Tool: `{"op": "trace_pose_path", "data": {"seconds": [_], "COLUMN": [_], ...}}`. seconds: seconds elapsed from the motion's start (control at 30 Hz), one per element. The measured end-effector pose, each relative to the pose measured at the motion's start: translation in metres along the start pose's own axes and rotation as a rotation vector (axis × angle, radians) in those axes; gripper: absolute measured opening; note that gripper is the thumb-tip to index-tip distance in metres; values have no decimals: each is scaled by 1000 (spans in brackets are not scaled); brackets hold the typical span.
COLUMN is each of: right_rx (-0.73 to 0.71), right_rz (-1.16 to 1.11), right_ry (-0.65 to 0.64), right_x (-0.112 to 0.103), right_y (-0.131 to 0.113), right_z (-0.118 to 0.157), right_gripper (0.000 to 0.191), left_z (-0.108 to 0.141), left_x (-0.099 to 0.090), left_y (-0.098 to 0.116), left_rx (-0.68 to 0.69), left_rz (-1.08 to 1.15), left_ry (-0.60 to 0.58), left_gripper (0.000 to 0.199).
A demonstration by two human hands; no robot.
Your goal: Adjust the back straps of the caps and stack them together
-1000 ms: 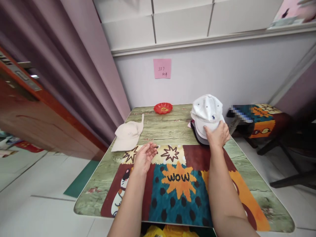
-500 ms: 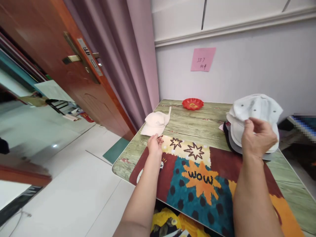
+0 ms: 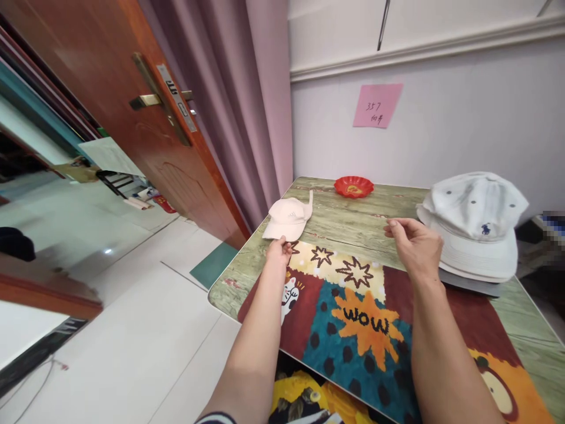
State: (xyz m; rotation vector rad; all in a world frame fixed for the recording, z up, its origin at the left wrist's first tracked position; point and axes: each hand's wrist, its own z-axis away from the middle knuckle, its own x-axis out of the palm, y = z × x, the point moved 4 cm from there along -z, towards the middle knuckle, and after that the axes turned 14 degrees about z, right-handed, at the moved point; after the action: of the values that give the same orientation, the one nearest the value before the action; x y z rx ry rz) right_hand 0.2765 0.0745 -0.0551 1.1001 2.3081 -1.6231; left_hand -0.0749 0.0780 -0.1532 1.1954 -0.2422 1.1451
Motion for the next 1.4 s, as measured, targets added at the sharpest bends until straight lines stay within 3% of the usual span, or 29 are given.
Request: {"op": "trace_pose_path", "data": {"seconds": [0.13, 0.23, 0.4, 0.5, 0.63, 0.8, 1.03, 1.17, 1.3, 1.4], "right_rx": [61, 209, 471, 516, 519, 510, 312, 139, 66, 73], "right_rz": [-173, -356, -656, -797, -939, -1064, -1025, -854, -619, -474], "right_ry": [-188, -336, -440, -403, -285, -308, -269, -344, -447, -488], "right_x": [16, 29, 40, 35, 20, 12, 10, 4, 3, 7], "right_y": [1, -3, -9, -6, 3, -1, -14, -11, -8, -10], "right_z": [3, 10, 14, 6, -5, -6, -3, -3, -1, 2], "right_gripper": [33, 42, 52, 51, 37, 33, 29, 17, 6, 9], "left_z": [22, 47, 75, 77, 75, 77, 79, 82, 83, 82], "left_x": [7, 20, 37, 37, 35, 38, 62, 68, 61, 55], "left_y": [-13, -29, -51, -55, -57, -67, -76, -76, -74, -67], "left_rx": [-15, -75, -239, -300, -310, -314, -220, -206, -218, -78], "left_rz": [27, 39, -30, -94, -178, -216, 62, 131, -8, -217], "left_ry": [0, -109, -371, -443, -444, -400, -384, -334, -307, -306], "left_gripper": [26, 27, 34, 38, 37, 30, 12, 34, 50, 53]}}
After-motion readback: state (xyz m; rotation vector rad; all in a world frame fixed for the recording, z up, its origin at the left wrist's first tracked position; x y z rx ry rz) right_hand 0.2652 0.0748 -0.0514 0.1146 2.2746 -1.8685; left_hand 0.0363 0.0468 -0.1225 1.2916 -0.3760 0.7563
